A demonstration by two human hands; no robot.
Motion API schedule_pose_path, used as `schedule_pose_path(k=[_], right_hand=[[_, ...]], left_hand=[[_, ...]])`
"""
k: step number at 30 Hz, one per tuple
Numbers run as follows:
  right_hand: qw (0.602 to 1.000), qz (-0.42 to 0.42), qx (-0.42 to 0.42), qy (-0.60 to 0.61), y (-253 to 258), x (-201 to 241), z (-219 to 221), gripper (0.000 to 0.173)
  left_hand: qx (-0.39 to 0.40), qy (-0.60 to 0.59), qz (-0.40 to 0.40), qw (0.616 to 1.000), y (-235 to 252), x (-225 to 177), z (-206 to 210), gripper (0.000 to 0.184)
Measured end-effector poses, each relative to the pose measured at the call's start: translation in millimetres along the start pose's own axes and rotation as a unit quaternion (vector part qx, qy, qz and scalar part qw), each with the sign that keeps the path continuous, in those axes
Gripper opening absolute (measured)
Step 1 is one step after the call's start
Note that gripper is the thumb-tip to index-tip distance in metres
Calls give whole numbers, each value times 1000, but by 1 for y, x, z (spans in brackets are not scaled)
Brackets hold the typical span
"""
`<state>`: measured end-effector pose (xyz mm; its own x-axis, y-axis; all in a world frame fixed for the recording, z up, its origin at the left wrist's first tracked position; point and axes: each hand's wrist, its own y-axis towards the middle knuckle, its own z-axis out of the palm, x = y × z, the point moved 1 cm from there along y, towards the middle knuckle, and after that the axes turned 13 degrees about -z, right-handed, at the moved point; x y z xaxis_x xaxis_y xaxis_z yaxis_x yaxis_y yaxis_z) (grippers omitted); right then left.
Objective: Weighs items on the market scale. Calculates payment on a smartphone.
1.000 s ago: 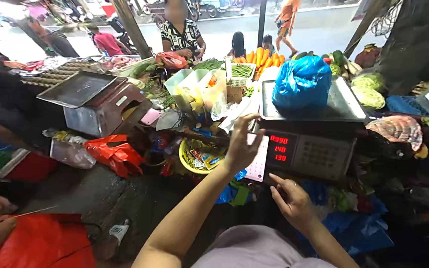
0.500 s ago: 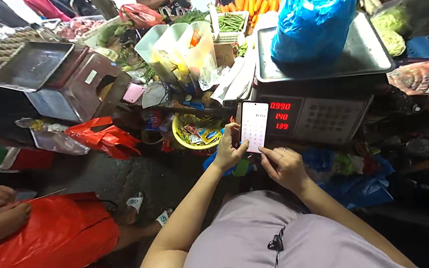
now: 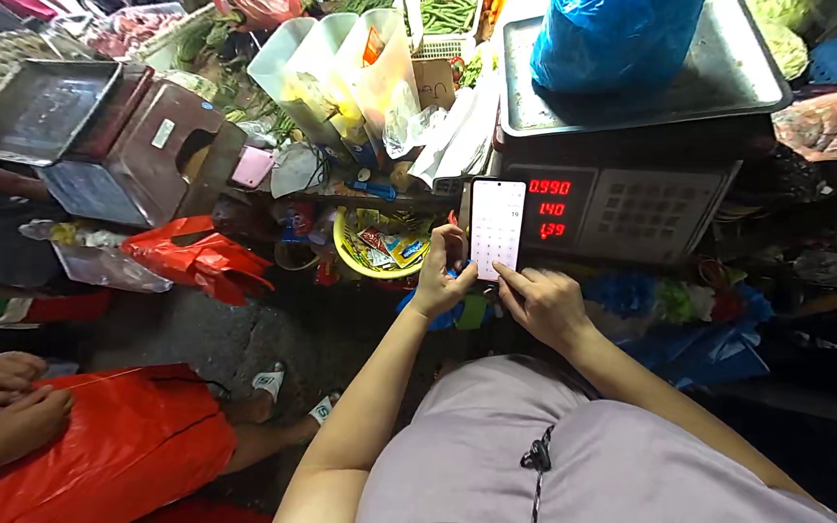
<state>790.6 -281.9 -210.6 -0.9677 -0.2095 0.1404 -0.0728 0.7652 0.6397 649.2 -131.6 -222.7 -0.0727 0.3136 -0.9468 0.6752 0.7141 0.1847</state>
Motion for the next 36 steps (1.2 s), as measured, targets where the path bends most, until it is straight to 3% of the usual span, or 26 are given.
schedule_pose_path(k=[5,9,14,19,22,25,29,31,33,34,36], right_hand=[[999,0,-26,23,-1,5,-5,33],[998,11,-49,21,-3,3,-10,33],[999,35,-29,0,-8,-2,-8,33],[996,54,-59,46,-3,-7,-23,33],[990,72,-111,57,19,-30,-59,33],[990,103,-97,-8,77,-71,-120,50],[978,141,-151,-7,165,-139,-169,92],[980,156,-119,26,201,-167,-174,119],[980,178,-39,78,229,-184,-170,131],[980,177,8,91,238,-189,-167,124],[985,151,65,51,248,-190,-157,79]], left_hand=[[-10,-1,-6,1000,0,0,1,49],[-22,-24,-72,997,5,-7,2,48],[-28,-12,-95,995,8,-10,4,43],[-16,-24,-86,996,7,-6,0,52],[-46,58,-77,994,-12,4,-7,66],[-83,180,-58,978,-36,23,-13,74],[-97,209,-94,969,-70,30,-19,58],[-103,207,-93,968,-79,31,-22,52],[-106,206,-102,967,-84,30,-24,48],[-104,205,-111,967,-85,29,-25,48],[-91,205,-135,965,-90,27,-30,48]])
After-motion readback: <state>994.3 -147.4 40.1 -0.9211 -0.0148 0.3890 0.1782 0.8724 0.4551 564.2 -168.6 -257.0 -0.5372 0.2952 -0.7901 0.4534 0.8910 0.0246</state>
